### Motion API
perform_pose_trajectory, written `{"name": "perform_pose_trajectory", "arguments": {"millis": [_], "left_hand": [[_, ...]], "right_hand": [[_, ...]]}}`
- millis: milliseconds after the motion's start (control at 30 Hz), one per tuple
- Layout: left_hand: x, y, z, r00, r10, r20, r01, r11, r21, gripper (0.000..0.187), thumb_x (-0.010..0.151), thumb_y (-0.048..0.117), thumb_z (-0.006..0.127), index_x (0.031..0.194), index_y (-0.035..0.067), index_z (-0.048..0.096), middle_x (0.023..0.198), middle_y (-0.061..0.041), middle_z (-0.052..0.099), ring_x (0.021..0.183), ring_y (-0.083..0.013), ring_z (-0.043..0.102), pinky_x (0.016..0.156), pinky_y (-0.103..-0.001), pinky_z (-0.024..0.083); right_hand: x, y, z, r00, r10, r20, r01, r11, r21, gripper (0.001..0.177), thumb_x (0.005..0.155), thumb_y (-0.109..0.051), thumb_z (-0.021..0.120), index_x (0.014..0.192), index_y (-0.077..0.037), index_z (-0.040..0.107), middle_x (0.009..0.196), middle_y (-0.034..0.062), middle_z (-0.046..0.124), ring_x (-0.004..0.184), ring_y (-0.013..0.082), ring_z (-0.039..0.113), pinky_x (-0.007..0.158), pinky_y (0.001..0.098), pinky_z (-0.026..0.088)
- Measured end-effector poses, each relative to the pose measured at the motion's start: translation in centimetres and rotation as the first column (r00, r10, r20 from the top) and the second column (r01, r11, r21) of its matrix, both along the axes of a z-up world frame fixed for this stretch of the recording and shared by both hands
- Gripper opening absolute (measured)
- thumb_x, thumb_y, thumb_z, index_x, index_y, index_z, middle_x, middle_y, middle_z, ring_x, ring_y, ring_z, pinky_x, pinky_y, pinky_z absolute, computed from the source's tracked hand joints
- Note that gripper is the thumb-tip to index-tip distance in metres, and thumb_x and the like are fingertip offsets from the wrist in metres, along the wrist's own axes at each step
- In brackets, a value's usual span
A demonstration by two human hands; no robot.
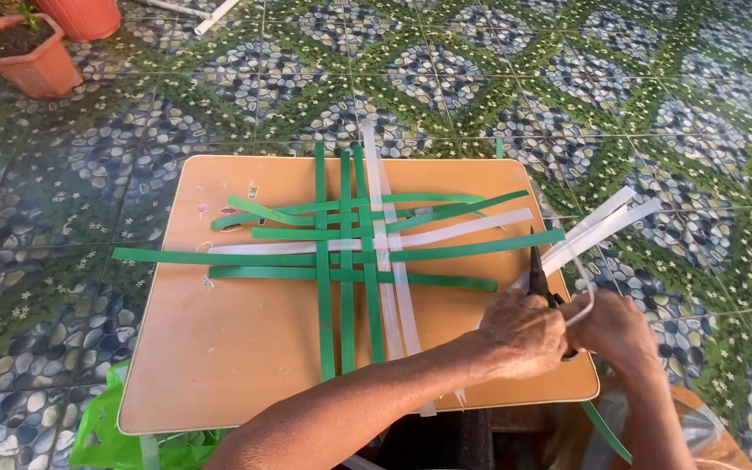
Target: The person cuts long white straps into shorter pieces using scissors and then weaves them into a grid of green straps laid on a table. The person alternates the white straps over and under the green ones to form a woven pattern.
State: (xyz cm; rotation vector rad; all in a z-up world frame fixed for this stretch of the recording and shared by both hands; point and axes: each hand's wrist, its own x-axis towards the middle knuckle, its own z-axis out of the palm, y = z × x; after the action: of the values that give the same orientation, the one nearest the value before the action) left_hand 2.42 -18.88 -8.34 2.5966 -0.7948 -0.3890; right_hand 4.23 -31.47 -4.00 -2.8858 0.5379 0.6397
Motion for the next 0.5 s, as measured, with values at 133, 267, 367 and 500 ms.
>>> {"name": "perform_pose_trajectory", "arguments": {"millis": [133,267,367,500], "left_hand": [[-0.1,0.5,1.9,0.983,-0.08,-0.165,0.052,0.985,-0.165,0.026,0.094,0.012,0.051,0.07,0.007,0.057,0.065,-0.004,0.056,0.066,-0.019,0.056,0.062,-0.037,0.052],[-0.2,0.7,3.3,0.894,-0.153,-0.421,-0.009,0.934,-0.358,0.032,0.101,0.012,0.044,0.075,-0.002,0.056,0.061,-0.01,0.053,0.048,-0.0218,0.055,0.041,-0.035,0.045],[-0.3,-0.5,2.9,0.891,-0.185,-0.416,0.01,0.921,-0.389,0.031,0.095,0.025,0.043,0.076,0.0,0.049,0.07,-0.016,0.054,0.06,-0.0267,0.054,0.052,-0.041,0.042],[-0.4,-0.7,2.0,0.94,-0.341,0.017,0.317,0.852,-0.417,0.024,0.088,0.022,0.049,0.068,0.009,0.05,0.062,-0.003,0.058,0.059,-0.0205,0.064,0.052,-0.032,0.047]], "right_hand": [[-1.4,-3.1,-0.4,0.911,-0.388,0.138,0.198,0.707,0.679,0.029,0.102,-0.005,0.044,0.11,0.004,0.07,0.087,0.0237,0.074,0.073,0.0276,0.064,0.062,0.0355,0.049],[-3.0,-5.8,-3.1,0.852,-0.518,-0.071,0.125,0.069,0.99,0.106,0.105,-0.08,0.008,0.134,0.012,0.052,0.126,0.0322,0.057,0.109,0.0446,0.052,0.095,0.056,0.041],[-4.2,-6.0,-3.9,0.895,-0.43,0.12,-0.189,-0.122,0.974,0.051,0.11,-0.057,0.049,0.104,-0.01,0.067,0.136,0.0182,0.06,0.121,0.0311,0.054,0.08,0.0445,0.051],[-3.9,-6.1,-0.6,0.879,-0.467,0.099,-0.174,-0.121,0.977,0.034,0.114,-0.043,0.046,0.095,-0.016,0.055,0.128,0.0152,0.062,0.116,0.0315,0.058,0.091,0.0487,0.047]]}}
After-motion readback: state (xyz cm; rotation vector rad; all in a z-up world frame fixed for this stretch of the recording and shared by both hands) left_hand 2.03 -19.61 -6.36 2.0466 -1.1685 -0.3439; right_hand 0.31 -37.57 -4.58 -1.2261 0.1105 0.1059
